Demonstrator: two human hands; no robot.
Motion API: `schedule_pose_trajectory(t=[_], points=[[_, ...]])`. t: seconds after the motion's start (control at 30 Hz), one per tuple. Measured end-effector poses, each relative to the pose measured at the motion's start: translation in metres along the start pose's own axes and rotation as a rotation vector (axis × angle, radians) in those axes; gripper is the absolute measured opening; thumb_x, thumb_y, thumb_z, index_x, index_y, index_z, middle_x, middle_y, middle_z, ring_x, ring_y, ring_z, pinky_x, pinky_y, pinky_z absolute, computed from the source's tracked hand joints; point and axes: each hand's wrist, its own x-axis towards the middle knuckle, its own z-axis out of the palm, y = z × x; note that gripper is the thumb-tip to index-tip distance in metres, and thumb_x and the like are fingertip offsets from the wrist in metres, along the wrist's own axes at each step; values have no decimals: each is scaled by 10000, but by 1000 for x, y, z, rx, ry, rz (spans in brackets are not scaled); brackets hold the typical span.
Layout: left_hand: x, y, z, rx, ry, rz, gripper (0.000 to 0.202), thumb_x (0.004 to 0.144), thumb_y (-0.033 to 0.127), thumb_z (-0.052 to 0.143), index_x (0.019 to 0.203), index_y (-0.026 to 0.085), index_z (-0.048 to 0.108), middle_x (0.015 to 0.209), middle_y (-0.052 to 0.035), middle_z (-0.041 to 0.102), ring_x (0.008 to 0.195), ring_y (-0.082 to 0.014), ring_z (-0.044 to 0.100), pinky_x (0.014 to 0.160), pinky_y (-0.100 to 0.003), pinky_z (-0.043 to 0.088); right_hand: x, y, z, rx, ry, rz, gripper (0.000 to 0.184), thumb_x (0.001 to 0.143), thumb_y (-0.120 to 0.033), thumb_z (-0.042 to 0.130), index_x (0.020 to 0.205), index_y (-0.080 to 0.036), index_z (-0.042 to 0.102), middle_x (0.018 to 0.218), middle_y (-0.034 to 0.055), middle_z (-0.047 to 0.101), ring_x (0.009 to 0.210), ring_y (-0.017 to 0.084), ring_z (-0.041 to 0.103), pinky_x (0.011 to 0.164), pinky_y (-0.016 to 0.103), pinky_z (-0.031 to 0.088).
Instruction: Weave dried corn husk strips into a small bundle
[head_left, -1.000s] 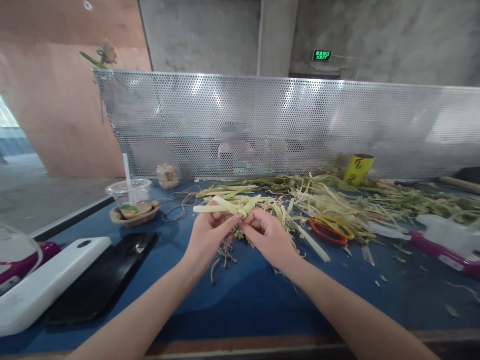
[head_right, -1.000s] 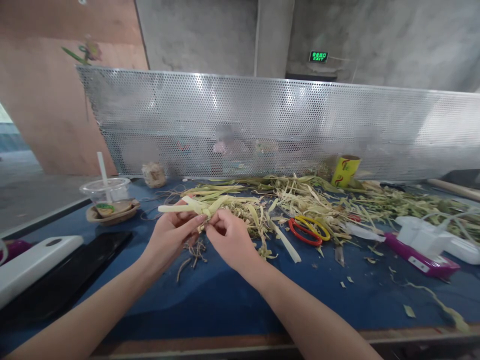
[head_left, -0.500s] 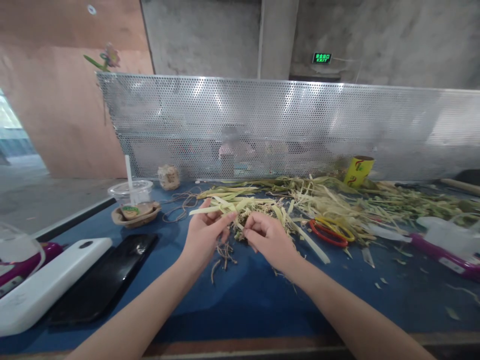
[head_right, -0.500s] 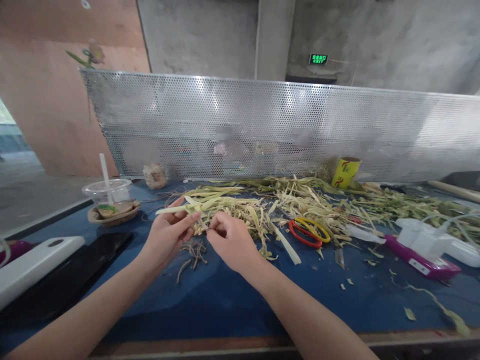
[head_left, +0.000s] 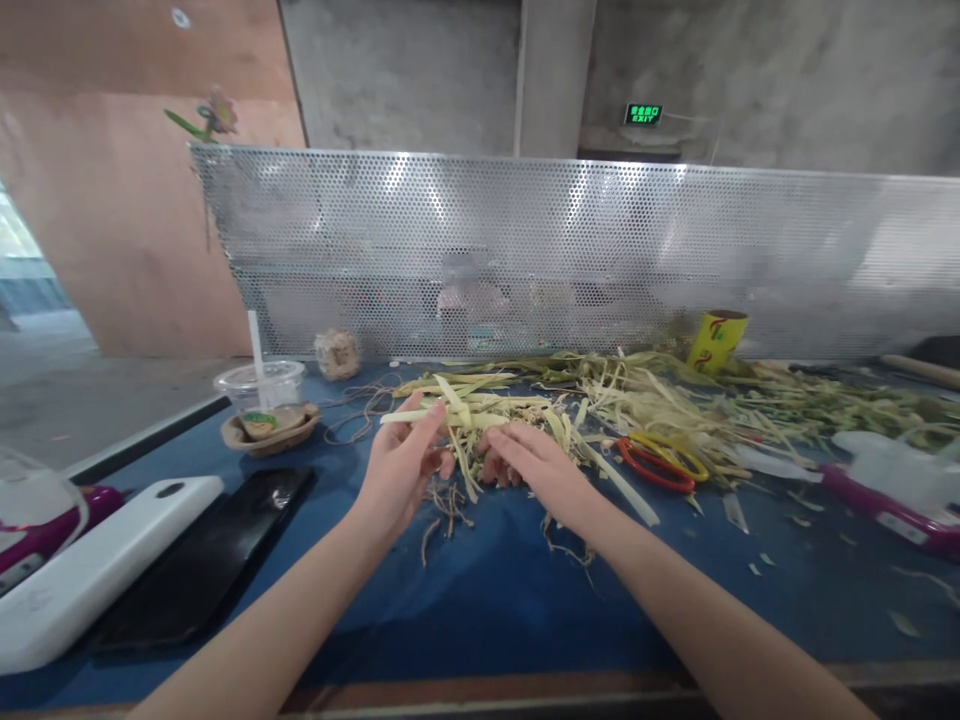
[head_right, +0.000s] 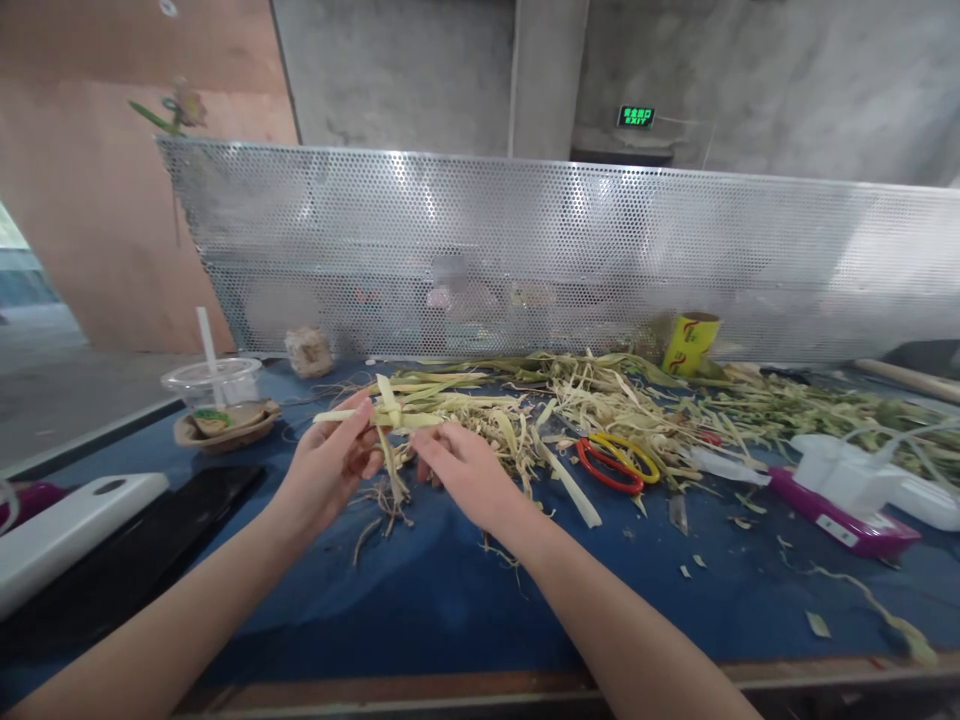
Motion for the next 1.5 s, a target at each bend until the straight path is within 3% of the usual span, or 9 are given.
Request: schedule_pose_trajectory(t=[0.27,0.47,0.87,0.97,1.03,1.1,1.2,1.37,1.5], points=[[-6,-7,1,156,-115,20,972,561,141,771,1386,146,257,696,9,639,392,-44,447,345,-169,352,2,4,1,78,115,-166,335,815,-466,506,644,-178,506,522,-38,503,460,75,460,477,209,387],[-5,-8,-3,254,-179,21,964,586,167,761,1395,171,238,764,-14,663,505,-81,535,393,-175,419,-2,-2,0,-2,150,-181,340,828,-416,501,588,-174,498,515,-26,511,443,72,454,464,204,380],[-4,-2,-1,227,-159,45,972,573,143,756,1391,130,233,612,52,603,410,-70,511,420,-198,424,2,-2,-10,36,357,-157,429,809,-521,482,546,-183,462,439,-48,389,334,54,313,359,214,253],[-4,-2,-1,200,-159,44,966,584,149,751,1390,110,219,572,63,587,394,-72,494,387,-193,410,2,1,-9,-93,337,-247,376,822,-538,449,806,-184,575,623,8,539,493,107,475,476,244,392],[-5,-2,-1,185,-150,13,976,581,145,750,1389,90,206,561,56,595,385,-75,485,359,-188,401,0,2,-7,-331,306,-329,471,770,-570,515,1084,-222,562,994,91,581,839,202,559,738,362,450],[-7,-2,0,169,-123,-29,942,605,151,739,1386,89,216,583,32,621,394,-79,495,352,-186,404,-3,3,-3,-590,308,-361,629,675,-597,615,1226,-313,505,1321,110,380,1135,312,413,925,503,324],[-8,-2,1,137,-89,-71,802,691,208,689,1369,106,273,592,18,623,397,-86,503,349,-197,420,-4,5,0,-775,352,-335,628,642,-597,651,1225,-409,509,1435,66,201,1222,380,270,936,576,243],[-10,-1,0,132,-158,-112,760,716,202,674,1372,141,294,625,14,632,470,-108,564,384,-200,460,0,7,-5,-651,341,-316,252,787,-456,574,919,-278,694,1208,61,532,1127,286,393,938,457,302],[-9,2,-2,149,-207,-70,877,675,158,708,1407,173,225,607,31,638,583,-137,631,427,-174,454,5,9,-9,-433,324,-223,302,825,-462,503,804,-226,688,979,59,644,1007,261,496,907,424,320]])
